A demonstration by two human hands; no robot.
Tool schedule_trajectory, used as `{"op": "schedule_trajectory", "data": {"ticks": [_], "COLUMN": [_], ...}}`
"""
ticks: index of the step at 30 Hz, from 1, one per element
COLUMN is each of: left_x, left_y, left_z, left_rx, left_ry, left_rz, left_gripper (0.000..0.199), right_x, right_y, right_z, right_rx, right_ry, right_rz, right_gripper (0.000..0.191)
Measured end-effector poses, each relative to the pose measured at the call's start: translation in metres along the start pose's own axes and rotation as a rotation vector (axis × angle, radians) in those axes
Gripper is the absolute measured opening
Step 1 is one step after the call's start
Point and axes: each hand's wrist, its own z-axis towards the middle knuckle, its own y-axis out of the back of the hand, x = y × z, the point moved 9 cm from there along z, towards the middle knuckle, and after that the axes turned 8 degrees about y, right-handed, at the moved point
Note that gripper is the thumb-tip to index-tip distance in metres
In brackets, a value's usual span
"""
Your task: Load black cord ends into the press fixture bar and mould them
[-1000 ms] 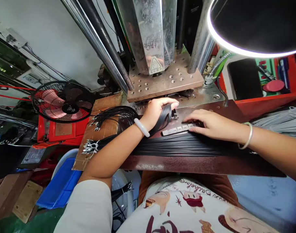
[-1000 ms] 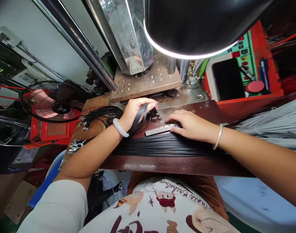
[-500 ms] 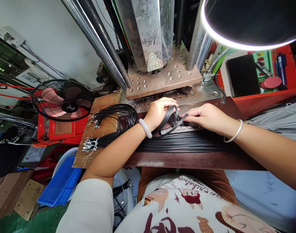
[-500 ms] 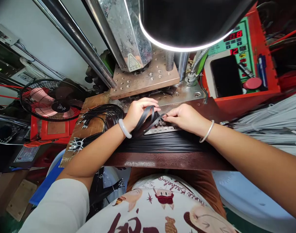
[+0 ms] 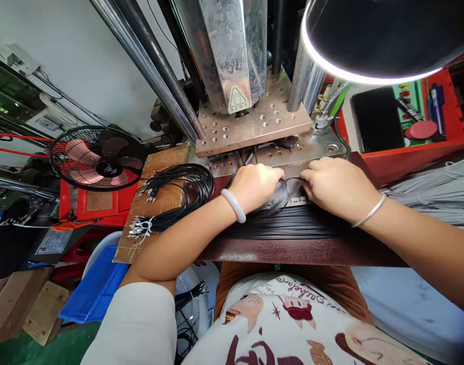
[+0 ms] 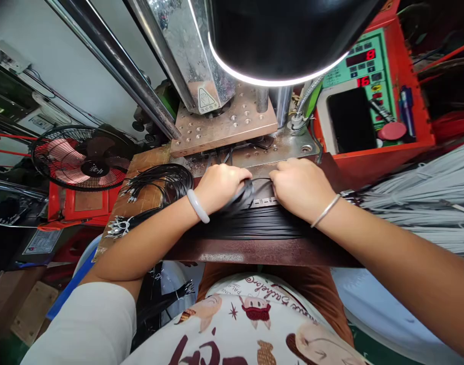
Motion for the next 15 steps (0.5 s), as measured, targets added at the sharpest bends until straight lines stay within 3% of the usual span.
{"op": "schedule_trajectory", "data": {"ticks": [2,5,8,11,15], "left_x": [-0.012,-0.019,-0.004,0.007,0.010], "left_y": [0.006,0.004,-0.019,-0.033,-0.018], "left_z": [-0.012,-0.026,-0.025,-0.023,-0.033], "left_rx": [-0.115,-0.272,-0.246,-0.207,-0.348], "left_ry": [-0.026,-0.103,-0.030,0.021,-0.023], "left_rz": [-0.004,-0.202,-0.302,-0.366,-0.593], "left_gripper": [0.025,0.029,0.030,0.031,0.030], "right_x": [-0.002,0.002,0.008,0.012,0.021], "right_y": [0.006,0.012,0.012,0.012,0.016], "right_z": [-0.010,-0.023,-0.032,-0.036,-0.038], "right_rx": [-0.048,-0.181,-0.266,-0.303,-0.333], "right_ry": [-0.006,0.056,0.099,0.101,0.138], "right_rz": [-0.018,0.355,0.636,0.630,0.458], "right_gripper": [0.024,0.023,0.023,0.021,0.023]}}
